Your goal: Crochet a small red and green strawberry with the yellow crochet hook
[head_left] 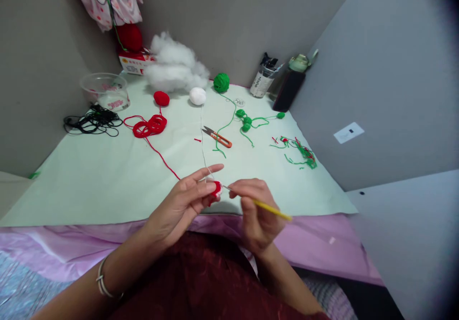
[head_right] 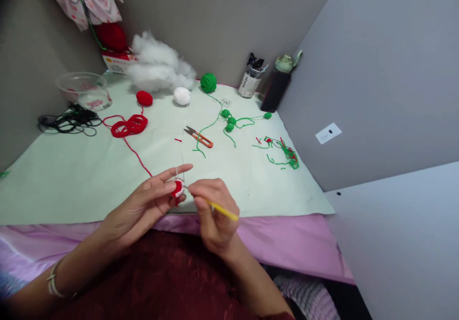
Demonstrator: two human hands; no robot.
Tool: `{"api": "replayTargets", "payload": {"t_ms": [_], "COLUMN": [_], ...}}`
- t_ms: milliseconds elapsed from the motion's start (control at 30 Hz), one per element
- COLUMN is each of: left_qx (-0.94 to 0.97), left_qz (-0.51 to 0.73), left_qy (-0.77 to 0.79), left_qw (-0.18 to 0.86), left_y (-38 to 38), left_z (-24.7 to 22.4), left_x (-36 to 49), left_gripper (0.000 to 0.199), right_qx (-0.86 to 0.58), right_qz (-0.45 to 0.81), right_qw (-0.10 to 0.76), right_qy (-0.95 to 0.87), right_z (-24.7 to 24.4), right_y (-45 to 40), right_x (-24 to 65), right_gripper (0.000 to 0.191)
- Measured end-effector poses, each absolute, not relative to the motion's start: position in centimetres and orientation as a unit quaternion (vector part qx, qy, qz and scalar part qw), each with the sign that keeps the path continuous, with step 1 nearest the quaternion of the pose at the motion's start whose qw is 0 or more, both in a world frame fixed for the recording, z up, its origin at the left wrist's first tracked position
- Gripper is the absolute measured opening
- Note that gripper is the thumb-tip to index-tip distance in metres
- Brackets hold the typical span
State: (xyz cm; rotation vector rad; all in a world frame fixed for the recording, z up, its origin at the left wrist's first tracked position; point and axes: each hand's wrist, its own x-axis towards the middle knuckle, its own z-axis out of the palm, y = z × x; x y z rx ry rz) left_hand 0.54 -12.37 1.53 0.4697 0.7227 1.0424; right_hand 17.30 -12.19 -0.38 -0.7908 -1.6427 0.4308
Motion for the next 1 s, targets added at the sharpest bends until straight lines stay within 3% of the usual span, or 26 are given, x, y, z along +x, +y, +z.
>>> {"api": "replayTargets", "payload": {"t_ms": [100,167,333,467,567,700,1000], "left_qx": [0.256,0.292,0.310,0.231,0.195,0.259,0.398], "left_qz": [0.513,0.523,0.543,0.512,0.500,0.534,0.490], "left_qy": [0.354,0.354,0.363,0.333,0.328,0.371,0.376], "left_qw": [0.739,0.719,0.691,0.757,0.778,0.714,0.679], "left_y": [-12.4,-12.4,-12.4,-12.0,-11.6,-11.7,-10.7], "left_z": [1.6,1.6,1.4,1.2,1.2,1.6,2.0], "left_x": [0.7,1.0,1.6,1.4,1.1,1.2,1.0], "left_gripper": [0.043,0.039,0.041,0.042,0.037,0.034,0.049], "right_qx": [-0.329,-0.325,-0.351,-0.351,-0.363,-0.318,-0.359], "right_qz": [0.340,0.367,0.259,0.114,0.225,0.435,0.411], "right_qw": [0.635,0.626,0.602,0.561,0.615,0.641,0.605], "right_qy": [-0.611,-0.607,-0.669,-0.741,-0.663,-0.548,-0.580], "right_z": [-0.1,-0.1,-0.7,-0.9,-0.4,0.0,0.0], "right_y": [-11.5,-11.3,-11.8,-12.0,-11.4,-10.6,-10.2], "right_x": [16.9,16.6,16.5,16.9,17.1,16.6,16.6], "right_gripper": [0.024,0.020,0.026,0.035,0.025,0.020,0.013]}}
